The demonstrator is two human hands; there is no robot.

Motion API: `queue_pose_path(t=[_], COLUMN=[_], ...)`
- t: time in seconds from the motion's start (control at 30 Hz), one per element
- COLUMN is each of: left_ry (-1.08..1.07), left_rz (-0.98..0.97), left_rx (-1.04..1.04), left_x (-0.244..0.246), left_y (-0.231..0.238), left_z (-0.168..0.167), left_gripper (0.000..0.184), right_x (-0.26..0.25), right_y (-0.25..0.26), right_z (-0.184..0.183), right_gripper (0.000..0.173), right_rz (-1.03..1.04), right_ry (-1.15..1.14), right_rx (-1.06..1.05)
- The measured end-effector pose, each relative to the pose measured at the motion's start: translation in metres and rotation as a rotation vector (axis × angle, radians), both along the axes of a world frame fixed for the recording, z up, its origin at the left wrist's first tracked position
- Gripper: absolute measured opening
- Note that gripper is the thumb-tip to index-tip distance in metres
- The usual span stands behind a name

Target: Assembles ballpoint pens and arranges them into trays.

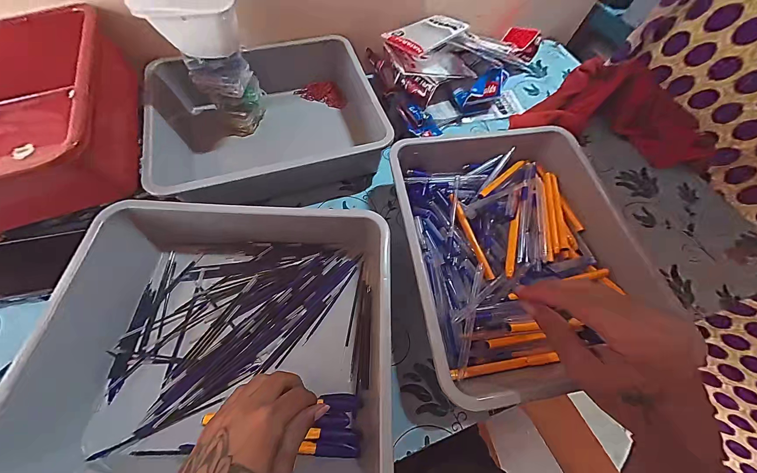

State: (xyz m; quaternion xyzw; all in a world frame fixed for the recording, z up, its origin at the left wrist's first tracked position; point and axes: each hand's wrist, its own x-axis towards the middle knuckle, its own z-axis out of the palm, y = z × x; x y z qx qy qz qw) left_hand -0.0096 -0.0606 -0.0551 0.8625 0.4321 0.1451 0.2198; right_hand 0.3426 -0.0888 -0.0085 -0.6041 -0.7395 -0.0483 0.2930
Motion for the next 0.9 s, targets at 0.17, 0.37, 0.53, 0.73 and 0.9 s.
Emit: queue_pose_path(t=[0.17, 0.37, 0.53, 0.73, 0.9], left_ry=[-0.034, -0.057, -0.065, -0.126, -0.484], left_rz=[0.029, 0.097, 0.167, 0.198, 0.187], left_rx=[-0.038, -0.007, 0.012, 0.138, 0.295], left_x=[-0.001, 0.001, 0.003, 0.006, 0.038], left_y=[-0.001, -0.003, -0.005, -0.005, -0.045], left_z=[0.001, 0.0, 0.002, -0.001, 0.034], left_gripper=[0.036, 0.04, 0.039, 0.04, 0.053], right_x=[0.015, 0.027, 0.029, 0.027, -0.045], right_y=[0.052, 0.108, 0.102, 0.059, -0.014], right_z=[0.021, 0.016, 0.02, 0.029, 0.021], right_gripper=[0.028, 0.026, 0.015, 0.029, 0.021], right_rz=[0.204, 0.107, -0.033, 0.009, 0.419], right_ry=[-0.255, -0.268, -0.15, 0.0, 0.3], right_rx=[-0.132, -0.565, -0.573, -0.156, -0.156])
